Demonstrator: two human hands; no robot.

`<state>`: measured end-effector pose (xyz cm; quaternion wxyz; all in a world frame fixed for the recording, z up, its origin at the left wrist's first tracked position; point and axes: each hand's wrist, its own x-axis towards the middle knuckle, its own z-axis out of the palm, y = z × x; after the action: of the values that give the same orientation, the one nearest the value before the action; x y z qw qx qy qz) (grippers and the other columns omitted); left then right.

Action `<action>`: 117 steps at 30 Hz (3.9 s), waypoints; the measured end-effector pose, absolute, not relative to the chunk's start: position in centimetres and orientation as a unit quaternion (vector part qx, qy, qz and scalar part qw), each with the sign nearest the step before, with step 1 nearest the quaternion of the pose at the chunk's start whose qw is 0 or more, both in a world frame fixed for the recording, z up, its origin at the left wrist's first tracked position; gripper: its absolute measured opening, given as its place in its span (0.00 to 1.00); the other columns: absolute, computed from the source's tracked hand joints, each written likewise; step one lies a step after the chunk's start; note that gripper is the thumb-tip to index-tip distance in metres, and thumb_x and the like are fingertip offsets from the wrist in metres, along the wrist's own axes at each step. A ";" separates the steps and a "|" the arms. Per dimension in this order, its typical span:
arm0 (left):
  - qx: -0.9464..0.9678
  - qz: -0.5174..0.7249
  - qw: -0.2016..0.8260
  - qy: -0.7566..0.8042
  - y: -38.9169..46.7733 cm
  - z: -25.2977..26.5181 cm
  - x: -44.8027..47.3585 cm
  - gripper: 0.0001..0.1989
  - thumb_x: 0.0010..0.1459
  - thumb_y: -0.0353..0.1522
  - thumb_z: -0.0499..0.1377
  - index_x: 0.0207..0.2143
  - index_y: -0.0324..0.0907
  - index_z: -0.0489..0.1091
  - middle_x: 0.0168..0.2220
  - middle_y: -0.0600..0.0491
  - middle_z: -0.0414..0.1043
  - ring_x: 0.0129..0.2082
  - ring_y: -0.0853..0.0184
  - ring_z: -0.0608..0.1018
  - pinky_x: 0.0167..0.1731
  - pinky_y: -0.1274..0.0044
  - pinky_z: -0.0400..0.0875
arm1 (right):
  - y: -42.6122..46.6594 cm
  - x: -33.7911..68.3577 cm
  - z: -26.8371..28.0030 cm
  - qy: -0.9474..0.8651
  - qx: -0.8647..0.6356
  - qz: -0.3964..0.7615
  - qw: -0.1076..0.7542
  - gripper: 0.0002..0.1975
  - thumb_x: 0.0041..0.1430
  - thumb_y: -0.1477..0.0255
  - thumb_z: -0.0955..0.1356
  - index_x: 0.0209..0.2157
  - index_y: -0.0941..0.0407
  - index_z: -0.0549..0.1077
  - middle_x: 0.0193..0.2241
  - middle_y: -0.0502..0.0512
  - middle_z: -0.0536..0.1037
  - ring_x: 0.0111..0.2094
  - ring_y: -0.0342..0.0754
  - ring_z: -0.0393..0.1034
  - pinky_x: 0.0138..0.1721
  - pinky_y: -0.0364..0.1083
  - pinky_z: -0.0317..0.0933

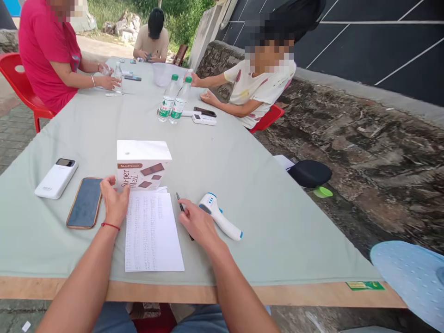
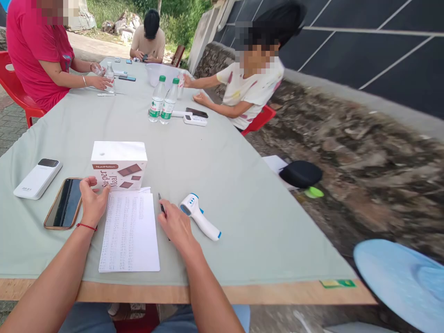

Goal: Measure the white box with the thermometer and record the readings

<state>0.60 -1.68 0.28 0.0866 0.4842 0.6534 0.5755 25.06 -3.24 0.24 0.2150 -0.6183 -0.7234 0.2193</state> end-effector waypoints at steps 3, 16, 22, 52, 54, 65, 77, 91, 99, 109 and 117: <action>0.540 0.522 0.057 0.657 -3.0 1.5 1.5 0.11 0.51 0.30 0.61 0.35 0.42 0.60 0.36 0.53 0.63 0.38 0.64 0.68 0.40 0.69 0.66 | -3.3 25.7 -0.8 -0.654 -0.581 0.301 0.380 0.18 0.55 0.68 0.60 0.45 0.55 0.73 0.30 0.53 0.74 0.32 0.48 0.67 0.36 0.48 0.61; 0.812 0.139 0.169 0.540 -5.0 1.7 3.8 0.20 0.47 0.38 0.68 0.44 0.46 0.73 0.39 0.49 0.65 0.39 0.59 0.67 0.43 0.66 0.60 | -4.6 23.4 -1.2 -0.492 -0.445 0.485 0.569 0.09 0.52 0.63 0.67 0.32 0.53 0.68 0.18 0.44 0.64 0.20 0.42 0.59 0.24 0.44 0.58; 0.803 0.148 0.175 0.550 -5.1 1.2 4.1 0.19 0.47 0.38 0.67 0.43 0.46 0.74 0.39 0.49 0.65 0.40 0.59 0.67 0.43 0.65 0.59 | -5.2 22.5 -0.9 -0.506 -0.465 0.518 0.509 0.16 0.48 0.68 0.64 0.39 0.55 0.74 0.26 0.50 0.74 0.27 0.46 0.68 0.32 0.49 0.63; 0.793 0.165 0.186 0.557 -5.2 1.2 4.6 0.17 0.47 0.36 0.67 0.41 0.44 0.74 0.37 0.49 0.66 0.39 0.58 0.68 0.43 0.64 0.59 | -6.2 21.2 -2.3 -0.590 -0.560 0.414 0.409 0.06 0.48 0.67 0.65 0.23 0.54 0.69 0.19 0.47 0.70 0.22 0.43 0.62 0.27 0.44 0.59; 0.793 0.165 0.184 0.556 -5.2 1.2 4.6 0.16 0.47 0.36 0.67 0.41 0.44 0.74 0.37 0.49 0.66 0.39 0.58 0.68 0.43 0.65 0.59 | -6.2 21.2 -2.3 -0.595 -0.559 0.413 0.404 0.06 0.49 0.67 0.65 0.24 0.54 0.69 0.19 0.47 0.70 0.22 0.43 0.62 0.27 0.44 0.59; 0.803 0.114 0.171 0.559 -5.3 1.6 4.6 0.18 0.51 0.38 0.65 0.44 0.44 0.73 0.40 0.48 0.67 0.42 0.58 0.68 0.45 0.65 0.59 | -6.1 21.3 -2.6 -0.605 -0.550 0.403 0.412 0.05 0.48 0.68 0.65 0.23 0.54 0.68 0.18 0.46 0.69 0.21 0.42 0.60 0.25 0.43 0.57; 0.802 0.103 0.175 0.562 -5.3 1.7 4.7 0.20 0.50 0.38 0.66 0.46 0.43 0.72 0.41 0.48 0.67 0.43 0.57 0.68 0.46 0.65 0.59 | -6.0 21.2 -2.6 -0.569 -0.568 0.406 0.435 0.05 0.46 0.68 0.65 0.21 0.54 0.69 0.18 0.47 0.69 0.21 0.43 0.62 0.24 0.43 0.59; 0.804 0.102 0.169 0.562 -5.3 1.8 4.7 0.18 0.51 0.38 0.65 0.45 0.44 0.73 0.41 0.48 0.67 0.43 0.58 0.68 0.45 0.65 0.60 | -5.9 21.4 -3.1 -0.590 -0.559 0.400 0.424 0.05 0.47 0.68 0.65 0.22 0.54 0.69 0.18 0.46 0.69 0.21 0.43 0.61 0.24 0.43 0.58; 0.801 0.099 0.177 0.563 -5.3 1.9 4.7 0.19 0.51 0.37 0.65 0.45 0.44 0.73 0.42 0.48 0.67 0.43 0.58 0.68 0.46 0.65 0.59 | -6.0 21.4 -3.0 -0.590 -0.564 0.403 0.414 0.05 0.48 0.68 0.65 0.22 0.54 0.68 0.18 0.46 0.68 0.21 0.43 0.60 0.25 0.43 0.57; 0.800 0.094 0.174 0.566 -5.3 1.9 4.7 0.19 0.50 0.38 0.66 0.45 0.44 0.73 0.41 0.48 0.67 0.43 0.58 0.68 0.46 0.65 0.60 | -6.0 21.3 -2.8 -0.583 -0.566 0.405 0.419 0.05 0.47 0.68 0.65 0.22 0.54 0.67 0.18 0.46 0.67 0.21 0.43 0.60 0.24 0.43 0.57; 0.803 0.102 0.175 0.561 -5.3 2.0 4.7 0.18 0.50 0.38 0.65 0.45 0.44 0.72 0.41 0.48 0.67 0.42 0.58 0.68 0.45 0.64 0.60 | -6.0 21.2 -2.7 -0.585 -0.565 0.390 0.431 0.04 0.46 0.69 0.64 0.21 0.54 0.67 0.17 0.46 0.68 0.21 0.43 0.61 0.23 0.42 0.58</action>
<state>4.71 -5.27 1.98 0.1747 0.8027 0.5611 0.1018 21.21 -5.98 -2.71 0.4308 -0.5654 -0.5854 0.3899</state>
